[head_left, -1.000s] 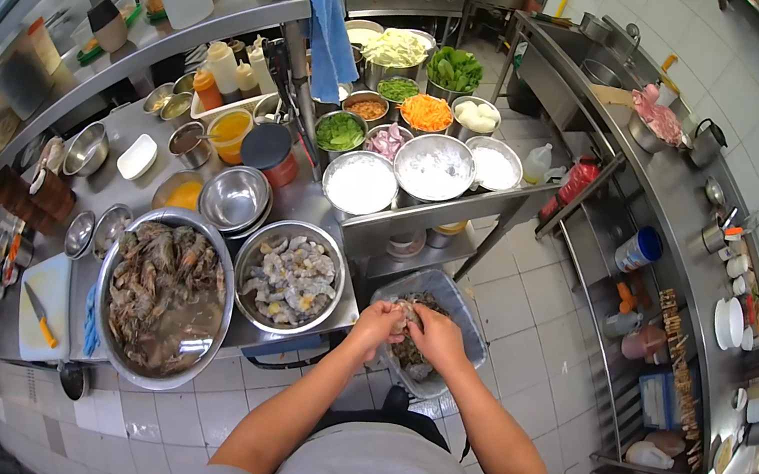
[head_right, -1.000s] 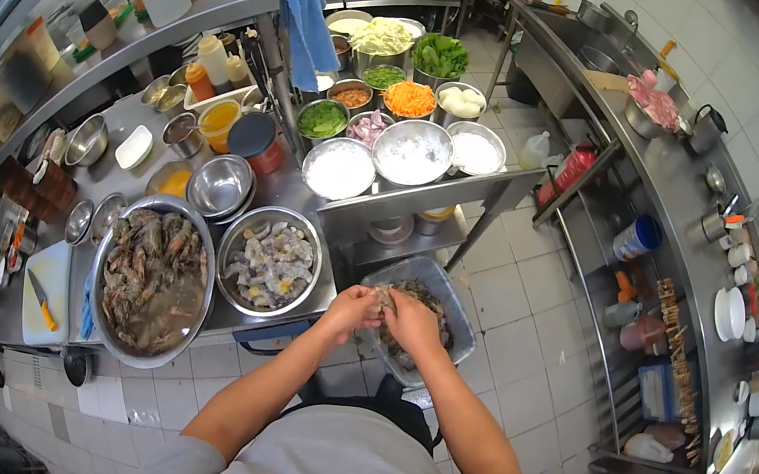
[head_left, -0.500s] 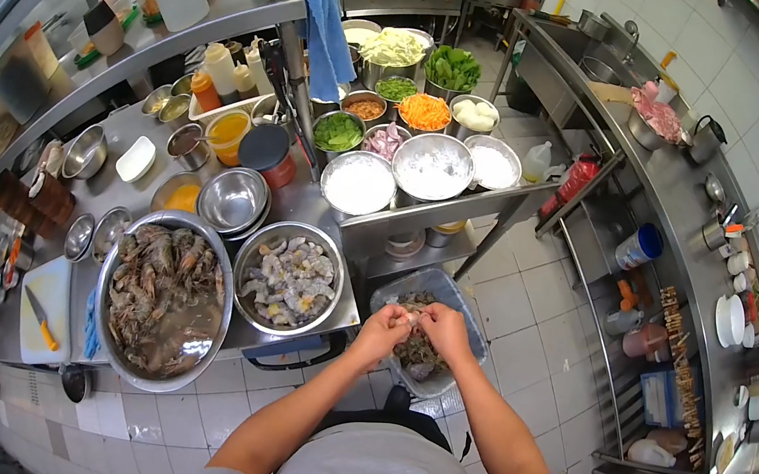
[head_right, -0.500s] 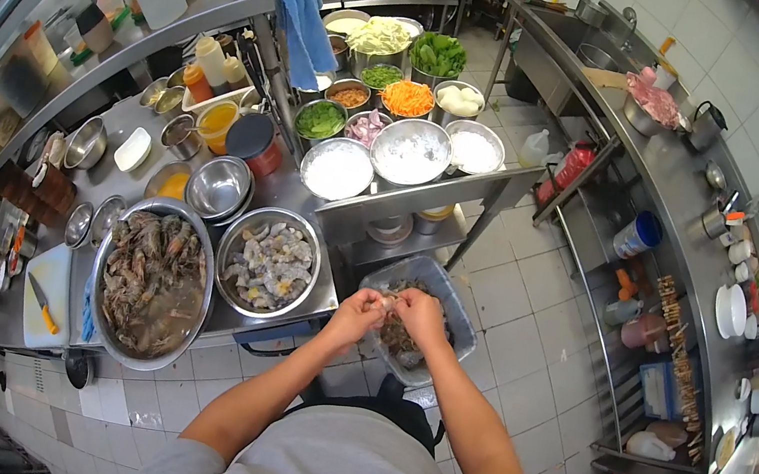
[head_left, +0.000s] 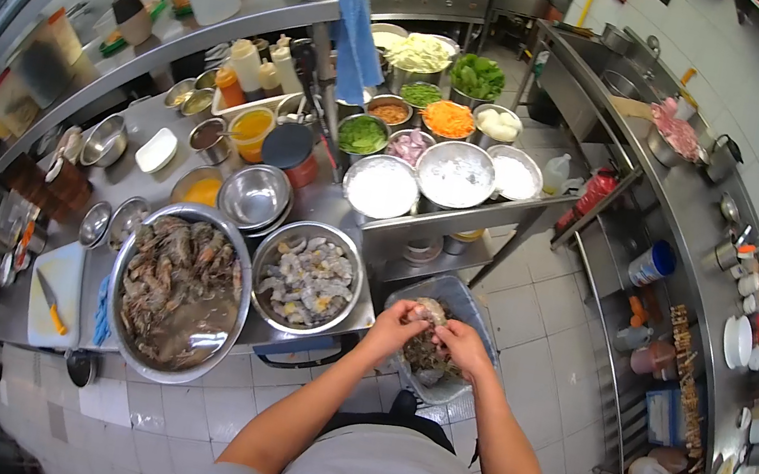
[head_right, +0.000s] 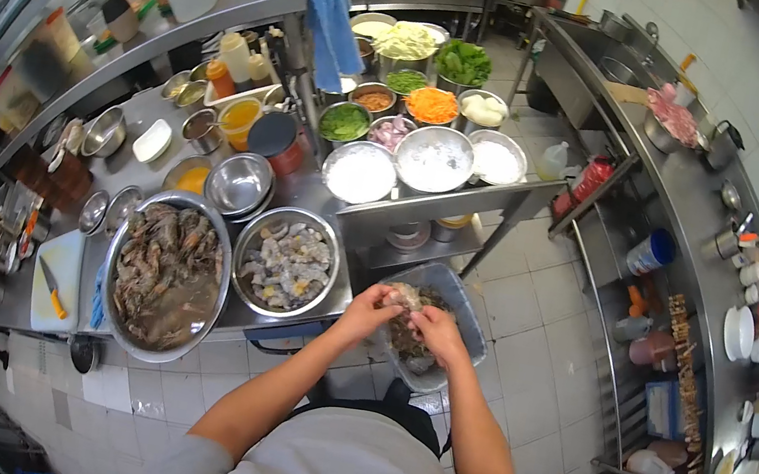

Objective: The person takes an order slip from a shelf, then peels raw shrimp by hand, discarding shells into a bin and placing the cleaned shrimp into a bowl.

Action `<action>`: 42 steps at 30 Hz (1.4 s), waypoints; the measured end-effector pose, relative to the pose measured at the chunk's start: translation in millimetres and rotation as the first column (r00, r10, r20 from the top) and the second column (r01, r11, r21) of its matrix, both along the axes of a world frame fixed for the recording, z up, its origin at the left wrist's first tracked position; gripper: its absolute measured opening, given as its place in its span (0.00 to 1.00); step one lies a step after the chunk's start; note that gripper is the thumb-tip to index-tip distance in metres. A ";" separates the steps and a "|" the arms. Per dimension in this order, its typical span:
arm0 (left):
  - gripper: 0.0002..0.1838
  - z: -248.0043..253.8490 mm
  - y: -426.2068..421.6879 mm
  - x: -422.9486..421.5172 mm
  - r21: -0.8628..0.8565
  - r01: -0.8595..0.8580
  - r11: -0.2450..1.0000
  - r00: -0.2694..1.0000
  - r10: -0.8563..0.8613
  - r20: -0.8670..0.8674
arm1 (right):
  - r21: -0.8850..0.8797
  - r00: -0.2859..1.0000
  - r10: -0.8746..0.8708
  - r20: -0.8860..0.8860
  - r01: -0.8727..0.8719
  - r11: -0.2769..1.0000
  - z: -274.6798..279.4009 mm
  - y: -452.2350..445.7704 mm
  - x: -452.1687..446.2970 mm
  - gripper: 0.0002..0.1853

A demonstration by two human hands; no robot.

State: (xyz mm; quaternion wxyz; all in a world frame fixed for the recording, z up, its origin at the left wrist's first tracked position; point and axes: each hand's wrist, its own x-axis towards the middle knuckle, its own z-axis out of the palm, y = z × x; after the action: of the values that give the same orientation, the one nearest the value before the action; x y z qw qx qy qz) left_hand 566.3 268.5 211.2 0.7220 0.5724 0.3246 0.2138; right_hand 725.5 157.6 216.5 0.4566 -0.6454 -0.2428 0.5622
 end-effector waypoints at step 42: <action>0.23 110.3 74.8 -145.6 0.216 -0.388 0.896 0.919 0.393 0.023 | -0.152 0.790 -0.047 0.611 0.176 0.973 -129.9 -59.5 35.6 0.15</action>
State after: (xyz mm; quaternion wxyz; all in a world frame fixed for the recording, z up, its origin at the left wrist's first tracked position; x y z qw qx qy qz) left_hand 420.7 343.3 321.5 0.5944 0.5728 0.4155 0.3821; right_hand 761.1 98.1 86.6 0.3205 -0.8465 -0.2789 0.3208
